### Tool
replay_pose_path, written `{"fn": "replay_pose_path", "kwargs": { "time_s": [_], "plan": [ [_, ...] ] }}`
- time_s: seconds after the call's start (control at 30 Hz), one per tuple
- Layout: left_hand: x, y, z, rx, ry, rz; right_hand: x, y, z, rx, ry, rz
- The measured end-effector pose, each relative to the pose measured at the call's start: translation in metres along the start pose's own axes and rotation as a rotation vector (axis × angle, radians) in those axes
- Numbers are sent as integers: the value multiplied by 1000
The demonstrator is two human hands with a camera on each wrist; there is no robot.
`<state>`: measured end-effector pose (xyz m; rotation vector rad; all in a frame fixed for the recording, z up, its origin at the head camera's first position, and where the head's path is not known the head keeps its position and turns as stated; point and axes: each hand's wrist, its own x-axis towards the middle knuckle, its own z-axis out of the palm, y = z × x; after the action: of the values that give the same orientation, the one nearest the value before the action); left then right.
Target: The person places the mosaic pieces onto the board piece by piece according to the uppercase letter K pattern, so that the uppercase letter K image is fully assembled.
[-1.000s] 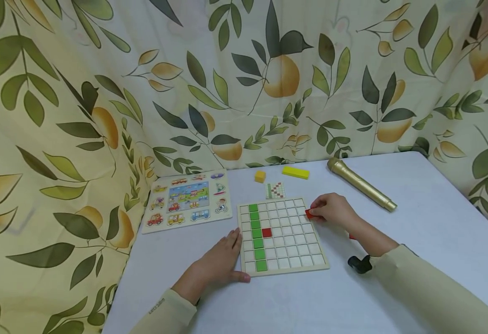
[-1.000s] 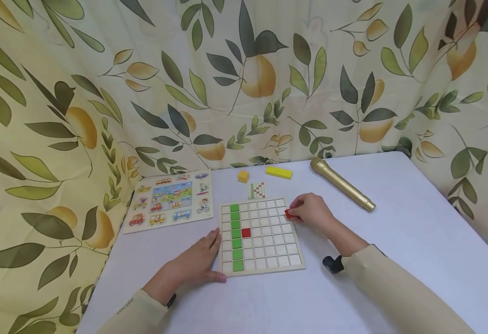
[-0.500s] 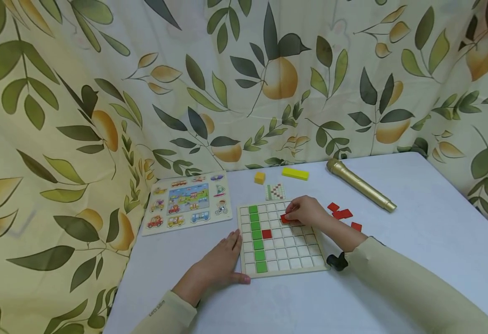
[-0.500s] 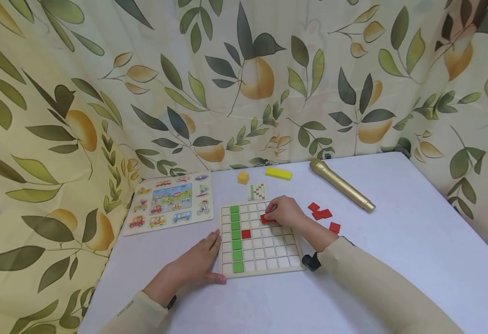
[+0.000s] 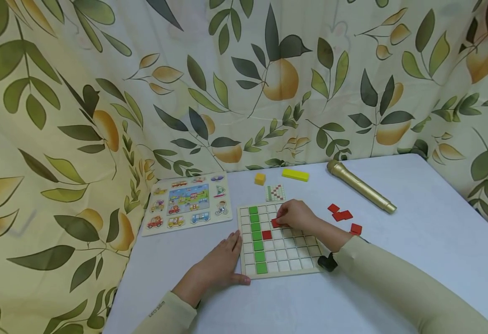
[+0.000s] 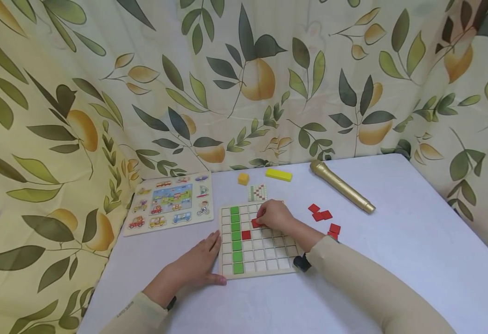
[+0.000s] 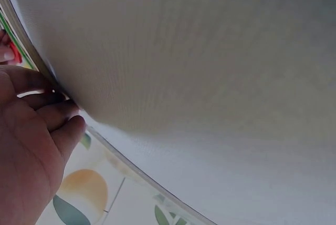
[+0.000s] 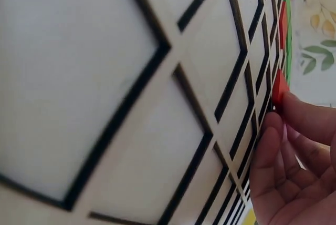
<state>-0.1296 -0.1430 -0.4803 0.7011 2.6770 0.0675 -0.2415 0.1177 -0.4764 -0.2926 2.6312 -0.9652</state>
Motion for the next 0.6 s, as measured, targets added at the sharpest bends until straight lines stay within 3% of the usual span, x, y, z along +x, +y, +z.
{"fn": "replay_pose_path", "kwargs": {
  "time_s": [0.2, 0.6],
  "plan": [
    [0, 0, -1, -1, -6, 0, -1, -5, 3, -80, 11, -49],
    [0, 1, 0, -6, -3, -5, -2, -7, 9, -110, 33, -47]
  ]
}}
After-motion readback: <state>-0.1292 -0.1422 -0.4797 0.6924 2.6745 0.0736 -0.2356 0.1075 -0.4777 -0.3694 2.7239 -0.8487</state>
